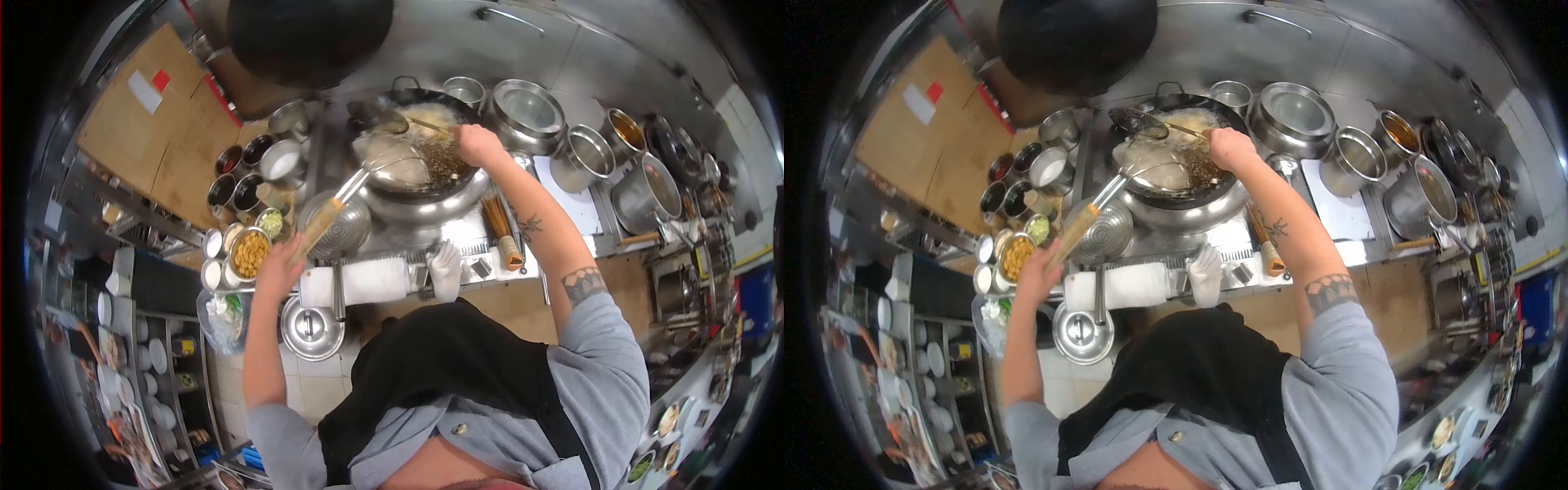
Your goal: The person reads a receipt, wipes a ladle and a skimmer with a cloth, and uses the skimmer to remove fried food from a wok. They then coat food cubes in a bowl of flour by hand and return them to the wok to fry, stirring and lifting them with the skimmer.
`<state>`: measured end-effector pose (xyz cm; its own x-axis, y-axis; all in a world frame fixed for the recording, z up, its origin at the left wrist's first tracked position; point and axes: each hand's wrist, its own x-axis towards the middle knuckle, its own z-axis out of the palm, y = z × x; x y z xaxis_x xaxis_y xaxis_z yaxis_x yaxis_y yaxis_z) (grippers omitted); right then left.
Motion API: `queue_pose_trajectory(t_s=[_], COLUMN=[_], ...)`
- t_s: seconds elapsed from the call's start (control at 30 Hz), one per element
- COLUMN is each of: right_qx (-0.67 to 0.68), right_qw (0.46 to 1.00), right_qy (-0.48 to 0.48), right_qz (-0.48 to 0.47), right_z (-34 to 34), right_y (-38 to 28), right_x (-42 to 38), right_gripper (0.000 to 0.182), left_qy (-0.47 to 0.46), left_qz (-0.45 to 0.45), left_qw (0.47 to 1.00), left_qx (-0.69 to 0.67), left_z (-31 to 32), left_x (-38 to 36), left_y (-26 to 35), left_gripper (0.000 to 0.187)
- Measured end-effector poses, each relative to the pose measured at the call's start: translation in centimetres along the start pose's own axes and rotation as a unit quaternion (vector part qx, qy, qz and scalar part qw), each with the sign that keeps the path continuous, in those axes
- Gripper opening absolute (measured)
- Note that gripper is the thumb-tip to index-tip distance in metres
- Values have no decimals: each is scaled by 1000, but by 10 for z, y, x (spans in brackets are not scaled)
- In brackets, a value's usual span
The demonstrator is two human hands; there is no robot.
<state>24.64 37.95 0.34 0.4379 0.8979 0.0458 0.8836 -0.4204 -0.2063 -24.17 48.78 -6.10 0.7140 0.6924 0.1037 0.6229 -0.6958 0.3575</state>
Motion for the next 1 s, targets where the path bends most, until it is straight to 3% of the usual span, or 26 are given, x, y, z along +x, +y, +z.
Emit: queue_pose_trajectory(t_s=[0.07, 0.17, 0.3, 0.4, 0.57, 0.7, 0.9, 1.0], right_qx=[-17, -9, 20, 48, 28, 28, 157, 162], right_qw=[1000, 999, 996, 995, 999, 997, 982, 976], right_qy=[0, 21, 39, 70, 26, -13, 82, 126], right_qz=[23, 42, 78, 46, 17, 76, 62, 69], right_z=[15, 4, -4, -9, 12, 23, 25, -7], right_y=[19, 22, 25, 22, 7, 7, 49, 60], right_x=[8, -13, -28, -30, 4, -2, -46, -59], right_gripper=[49, 39, 49, 50, 34, 30, 40, 42], left_qy=[32, 38, 56, 63, 51, 41, 64, 76], left_qz=[15, -17, -24, -14, 15, 14, -22, -47], left_qw=[999, 997, 996, 997, 998, 999, 995, 988], left_qx=[-24, -65, -58, -38, -26, -9, -68, -122], left_z=[13, 24, 34, 27, -10, -28, 2, 36], left_x=[-15, -26, -16, 6, 30, 23, 7, 2], left_y=[-3, 18, 21, 23, 35, 40, 25, 22], left_gripper=[64, 63, 58, 56, 55, 56, 55, 56])
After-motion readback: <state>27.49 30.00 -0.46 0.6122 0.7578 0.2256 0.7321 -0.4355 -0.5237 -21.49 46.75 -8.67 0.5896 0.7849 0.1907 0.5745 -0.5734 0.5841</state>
